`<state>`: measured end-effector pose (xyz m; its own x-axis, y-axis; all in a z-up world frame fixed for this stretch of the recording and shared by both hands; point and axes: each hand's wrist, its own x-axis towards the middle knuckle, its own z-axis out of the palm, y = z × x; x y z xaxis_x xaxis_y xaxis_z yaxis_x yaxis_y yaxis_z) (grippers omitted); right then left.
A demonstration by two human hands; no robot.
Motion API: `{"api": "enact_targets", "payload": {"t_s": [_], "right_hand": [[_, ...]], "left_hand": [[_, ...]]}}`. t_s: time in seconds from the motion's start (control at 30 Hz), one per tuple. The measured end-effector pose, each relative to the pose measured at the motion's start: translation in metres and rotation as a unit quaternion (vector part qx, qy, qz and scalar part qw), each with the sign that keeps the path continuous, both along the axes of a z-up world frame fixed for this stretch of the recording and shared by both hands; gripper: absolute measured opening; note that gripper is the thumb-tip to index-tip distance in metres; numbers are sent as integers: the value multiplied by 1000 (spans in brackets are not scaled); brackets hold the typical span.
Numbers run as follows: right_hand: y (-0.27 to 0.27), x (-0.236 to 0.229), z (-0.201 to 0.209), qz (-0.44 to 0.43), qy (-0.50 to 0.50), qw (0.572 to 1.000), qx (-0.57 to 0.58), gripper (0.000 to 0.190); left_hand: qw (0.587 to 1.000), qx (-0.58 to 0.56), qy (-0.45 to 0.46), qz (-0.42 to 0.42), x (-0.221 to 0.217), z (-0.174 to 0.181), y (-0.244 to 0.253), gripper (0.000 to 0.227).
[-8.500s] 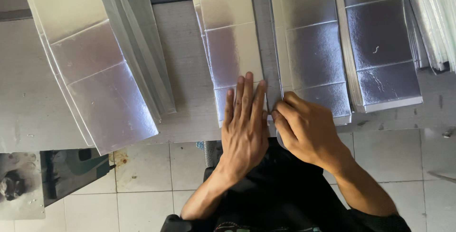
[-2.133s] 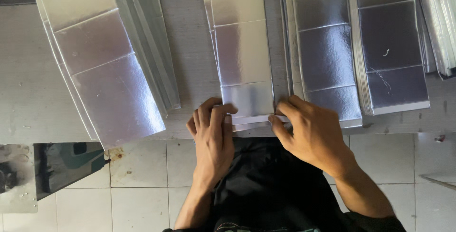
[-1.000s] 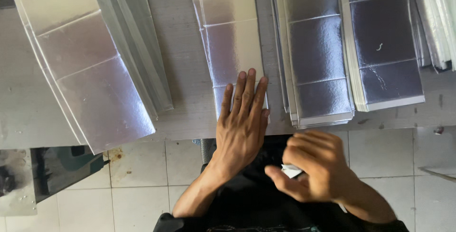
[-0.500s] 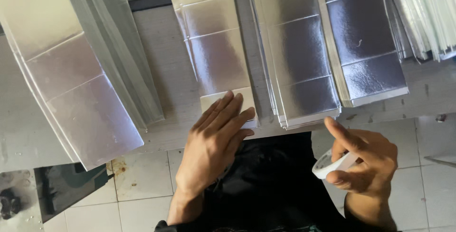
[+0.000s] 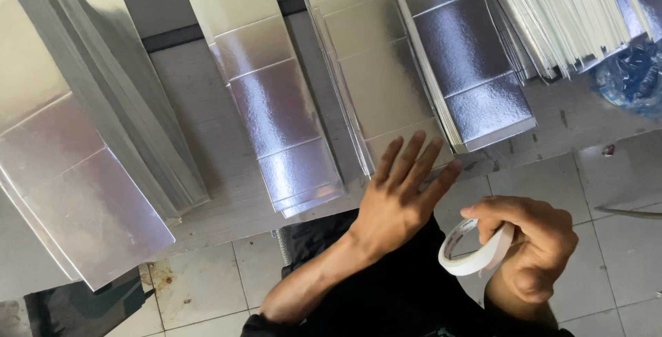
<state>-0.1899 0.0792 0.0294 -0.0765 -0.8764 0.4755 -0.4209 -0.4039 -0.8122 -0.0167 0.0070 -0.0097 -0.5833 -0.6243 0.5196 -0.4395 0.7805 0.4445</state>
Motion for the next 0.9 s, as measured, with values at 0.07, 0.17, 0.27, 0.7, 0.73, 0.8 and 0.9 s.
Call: {"api": "enact_targets", "payload": {"t_s": [0.07, 0.17, 0.27, 0.7, 0.73, 0.8, 0.9], "right_hand": [[-3, 5, 10, 27, -19, 999, 40, 86], [-9, 18, 28, 55, -1, 992, 117, 51], [-20, 30, 33, 85, 59, 985, 140, 13], [-84, 131, 47, 262, 113, 924, 255, 9], [-87, 137, 42, 268, 115, 922, 254, 9], [-91, 150, 30, 248, 218, 911, 246, 18], [-96, 161, 22, 239, 258, 902, 249, 22]], "left_hand": [[1000, 10, -1, -20, -7, -1, -5, 30], [998, 42, 22, -51, 2, 3, -7, 28], [995, 66, 65, -36, 32, 15, -5, 34], [941, 154, 62, 295, 172, 12, 11, 32], [939, 153, 63, 301, 173, 13, 11, 32], [941, 177, 81, 277, 173, 15, 11, 31], [938, 206, 77, 267, 177, 13, 10, 27]]}}
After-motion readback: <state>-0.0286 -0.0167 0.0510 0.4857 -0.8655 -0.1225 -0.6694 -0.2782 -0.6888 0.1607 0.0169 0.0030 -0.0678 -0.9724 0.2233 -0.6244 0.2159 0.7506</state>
